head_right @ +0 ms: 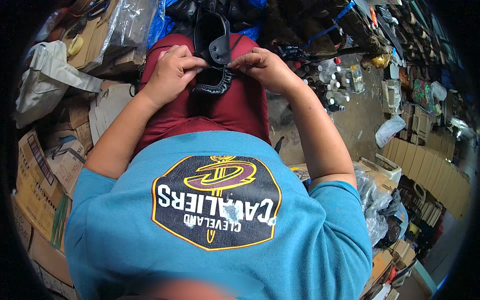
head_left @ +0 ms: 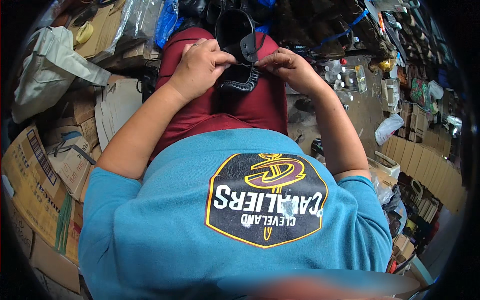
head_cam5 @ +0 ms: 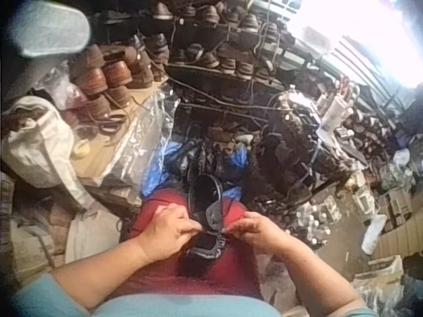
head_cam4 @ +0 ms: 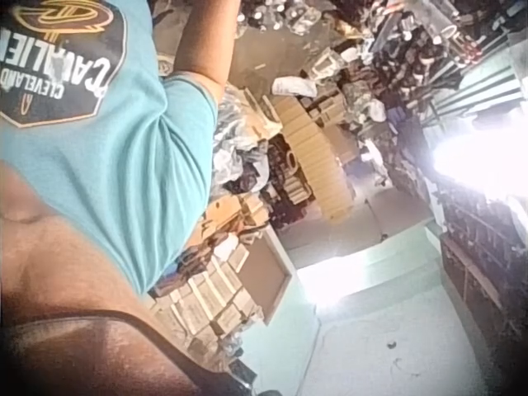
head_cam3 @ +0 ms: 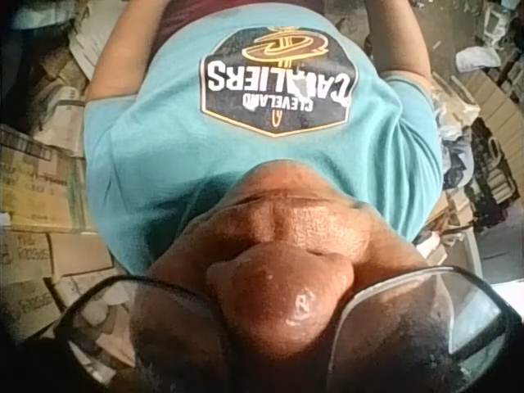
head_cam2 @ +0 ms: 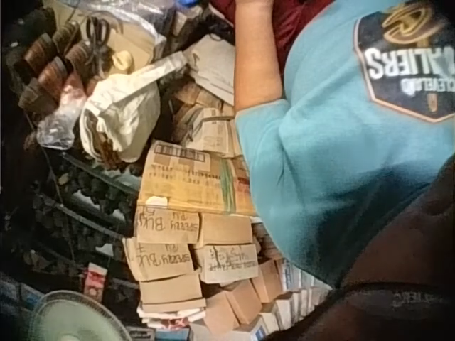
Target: Lacing a black shoe upper with black cord or laces.
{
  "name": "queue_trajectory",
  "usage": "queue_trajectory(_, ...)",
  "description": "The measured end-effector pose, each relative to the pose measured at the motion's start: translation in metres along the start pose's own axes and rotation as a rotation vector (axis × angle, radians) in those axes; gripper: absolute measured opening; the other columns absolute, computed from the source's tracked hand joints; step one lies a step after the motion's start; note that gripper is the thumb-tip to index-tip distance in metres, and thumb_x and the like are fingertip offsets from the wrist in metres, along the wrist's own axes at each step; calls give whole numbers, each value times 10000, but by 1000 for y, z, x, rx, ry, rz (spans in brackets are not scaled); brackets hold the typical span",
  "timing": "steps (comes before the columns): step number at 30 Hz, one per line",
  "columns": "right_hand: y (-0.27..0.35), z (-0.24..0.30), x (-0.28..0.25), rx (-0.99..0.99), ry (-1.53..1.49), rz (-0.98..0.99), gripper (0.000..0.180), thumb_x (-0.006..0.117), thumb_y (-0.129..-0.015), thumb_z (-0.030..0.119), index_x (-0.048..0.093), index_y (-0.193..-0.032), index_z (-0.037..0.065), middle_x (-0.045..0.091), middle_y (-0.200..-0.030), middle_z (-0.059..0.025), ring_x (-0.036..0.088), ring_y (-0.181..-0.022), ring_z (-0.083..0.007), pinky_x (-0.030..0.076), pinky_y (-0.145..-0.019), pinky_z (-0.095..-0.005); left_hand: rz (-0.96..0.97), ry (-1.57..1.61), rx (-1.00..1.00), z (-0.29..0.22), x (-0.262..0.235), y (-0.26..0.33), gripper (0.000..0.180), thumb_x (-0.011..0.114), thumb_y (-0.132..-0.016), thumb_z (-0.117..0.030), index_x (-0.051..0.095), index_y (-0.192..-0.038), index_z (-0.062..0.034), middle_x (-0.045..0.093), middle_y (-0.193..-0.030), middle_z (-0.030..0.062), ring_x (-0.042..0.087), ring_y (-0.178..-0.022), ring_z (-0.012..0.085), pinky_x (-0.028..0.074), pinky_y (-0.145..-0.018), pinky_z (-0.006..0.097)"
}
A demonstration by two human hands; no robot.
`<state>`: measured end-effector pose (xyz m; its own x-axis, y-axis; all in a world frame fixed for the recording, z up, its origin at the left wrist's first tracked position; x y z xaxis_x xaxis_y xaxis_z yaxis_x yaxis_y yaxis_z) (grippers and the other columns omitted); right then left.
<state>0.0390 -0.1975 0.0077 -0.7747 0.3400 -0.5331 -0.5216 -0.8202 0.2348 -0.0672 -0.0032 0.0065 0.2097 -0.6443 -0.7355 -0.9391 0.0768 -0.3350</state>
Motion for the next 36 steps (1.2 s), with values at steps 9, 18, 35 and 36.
queue_trajectory(9, -1, 2, -2, 29, -56, 30, 302, 547, -821, -61, 700, -1025, 101, 539, -898, -17, 535, -911, -130, 429, -841, -247, 37, -25, -25, 4, 4, -1, 173, 661, -738, -95, 683, -899, -157, 498, -761, 23, 521, -824, 219, 378, -746, 373)
queue_trajectory(18, -3, 3, -1, 7, -17, 48, 279, 569, -828, -22, 700, -1041, 102, 560, -919, -13, 536, -922, -133, 426, -857, -253, 77, -31, -41, 3, 7, -2, 166, 650, -741, -112, 687, -899, -149, 548, -798, 24, 539, -854, 215, 369, -766, 365)
queue_trajectory(35, 5, -1, 10, 141, -266, 5, 244, 624, -861, 25, 650, -1100, 63, 628, -920, 36, 564, -863, -48, 460, -814, -213, 89, 231, -234, -1, 10, 0, 204, 688, -744, -112, 676, -941, -62, 648, -828, 75, 623, -801, 238, 467, -740, 347)
queue_trajectory(36, 4, -5, 12, 165, -357, 1, 258, 627, -860, 25, 634, -1116, 56, 636, -928, 36, 571, -877, -46, 459, -823, -208, 89, 231, -234, 1, 11, -3, 204, 688, -744, -112, 676, -941, -62, 648, -828, 75, 623, -801, 238, 467, -740, 347)
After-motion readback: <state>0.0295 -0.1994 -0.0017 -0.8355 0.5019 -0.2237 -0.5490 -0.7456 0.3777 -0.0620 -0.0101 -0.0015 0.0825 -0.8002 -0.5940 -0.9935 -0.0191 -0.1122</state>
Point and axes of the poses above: each hand's wrist, its own y-axis away from the middle knuckle, its own x-axis out of the palm, z = x × y, the point moved 4 cm from there along -y, towards the middle knuckle
